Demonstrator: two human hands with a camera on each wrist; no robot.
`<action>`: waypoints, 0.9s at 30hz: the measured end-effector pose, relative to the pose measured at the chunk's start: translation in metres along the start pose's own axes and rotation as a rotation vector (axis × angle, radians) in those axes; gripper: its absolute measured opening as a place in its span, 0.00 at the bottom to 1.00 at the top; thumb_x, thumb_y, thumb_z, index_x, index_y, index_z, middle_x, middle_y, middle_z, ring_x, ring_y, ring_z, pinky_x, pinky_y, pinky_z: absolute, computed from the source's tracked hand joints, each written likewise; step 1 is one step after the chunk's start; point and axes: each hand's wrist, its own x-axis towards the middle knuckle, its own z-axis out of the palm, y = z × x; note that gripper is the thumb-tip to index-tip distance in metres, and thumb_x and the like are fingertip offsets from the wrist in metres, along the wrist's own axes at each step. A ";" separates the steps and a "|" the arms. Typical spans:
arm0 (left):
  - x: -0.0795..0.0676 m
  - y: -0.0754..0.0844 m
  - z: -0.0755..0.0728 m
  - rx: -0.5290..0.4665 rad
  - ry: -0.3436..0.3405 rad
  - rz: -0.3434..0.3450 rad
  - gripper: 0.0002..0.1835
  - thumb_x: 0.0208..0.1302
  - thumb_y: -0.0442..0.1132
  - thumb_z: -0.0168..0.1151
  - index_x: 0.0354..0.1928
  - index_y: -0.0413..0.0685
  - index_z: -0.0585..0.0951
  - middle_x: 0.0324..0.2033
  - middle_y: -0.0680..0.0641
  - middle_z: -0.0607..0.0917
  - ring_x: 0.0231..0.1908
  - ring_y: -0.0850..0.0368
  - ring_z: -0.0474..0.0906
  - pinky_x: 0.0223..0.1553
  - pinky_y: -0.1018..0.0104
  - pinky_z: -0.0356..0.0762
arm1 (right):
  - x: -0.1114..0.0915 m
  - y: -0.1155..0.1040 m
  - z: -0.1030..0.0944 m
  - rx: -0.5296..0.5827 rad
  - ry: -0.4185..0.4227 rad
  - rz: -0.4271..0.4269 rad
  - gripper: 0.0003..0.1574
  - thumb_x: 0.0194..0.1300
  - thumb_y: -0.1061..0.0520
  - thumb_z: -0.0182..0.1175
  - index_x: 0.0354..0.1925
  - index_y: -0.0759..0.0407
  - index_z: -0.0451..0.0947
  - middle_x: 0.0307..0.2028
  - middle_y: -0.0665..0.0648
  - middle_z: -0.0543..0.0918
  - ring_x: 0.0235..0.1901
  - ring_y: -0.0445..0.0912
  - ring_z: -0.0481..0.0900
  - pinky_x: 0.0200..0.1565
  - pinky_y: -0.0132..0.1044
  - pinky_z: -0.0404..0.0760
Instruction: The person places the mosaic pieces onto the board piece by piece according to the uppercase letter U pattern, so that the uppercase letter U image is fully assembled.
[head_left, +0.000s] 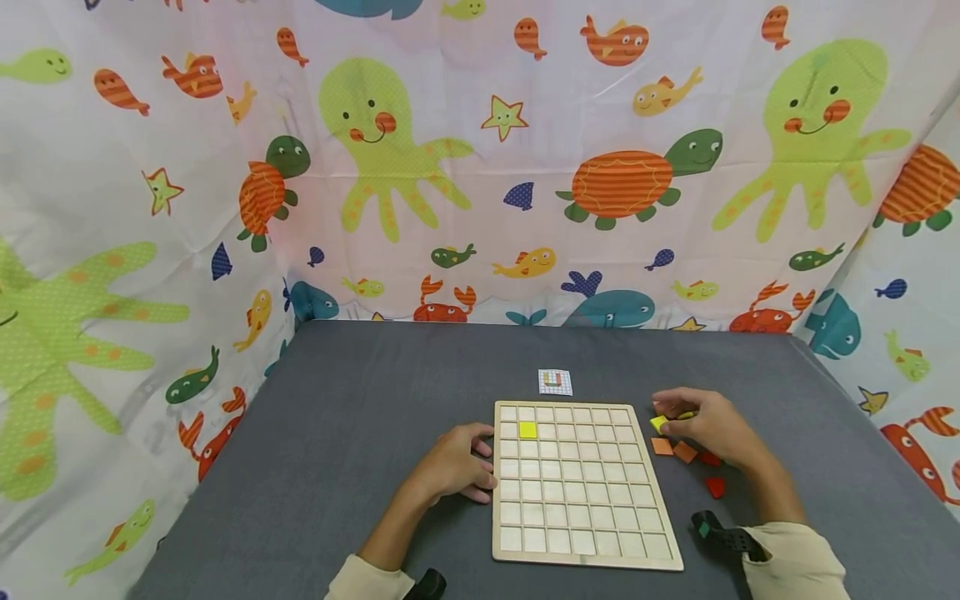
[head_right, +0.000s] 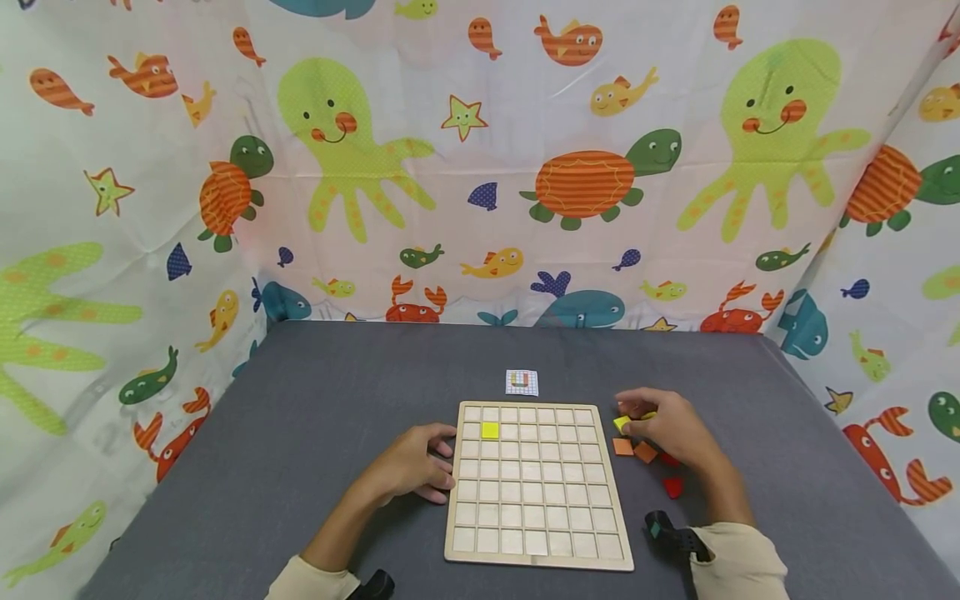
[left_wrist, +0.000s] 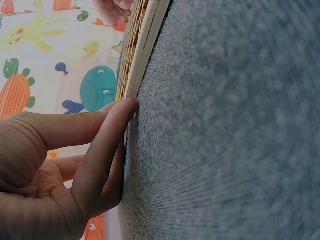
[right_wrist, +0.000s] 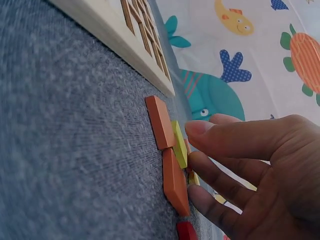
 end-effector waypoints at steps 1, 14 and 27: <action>0.000 0.000 0.000 -0.003 -0.001 0.002 0.43 0.54 0.16 0.72 0.74 0.35 0.70 0.50 0.36 0.79 0.38 0.50 0.85 0.28 0.56 0.92 | 0.000 0.001 0.000 -0.004 -0.002 -0.001 0.30 0.66 0.59 0.73 0.64 0.67 0.80 0.51 0.63 0.88 0.51 0.56 0.84 0.41 0.31 0.86; 0.000 -0.003 0.000 -0.011 -0.002 0.011 0.43 0.54 0.16 0.71 0.74 0.35 0.71 0.51 0.36 0.78 0.39 0.50 0.84 0.29 0.56 0.92 | 0.001 0.007 0.000 -0.028 -0.007 0.003 0.29 0.65 0.58 0.75 0.62 0.68 0.82 0.47 0.60 0.87 0.43 0.50 0.81 0.36 0.31 0.85; -0.001 -0.002 0.002 -0.005 0.004 0.001 0.42 0.55 0.16 0.71 0.74 0.36 0.71 0.50 0.37 0.78 0.39 0.51 0.84 0.29 0.57 0.93 | -0.003 0.012 -0.009 -0.040 -0.052 0.033 0.25 0.64 0.65 0.72 0.60 0.68 0.84 0.48 0.63 0.85 0.46 0.53 0.80 0.37 0.31 0.86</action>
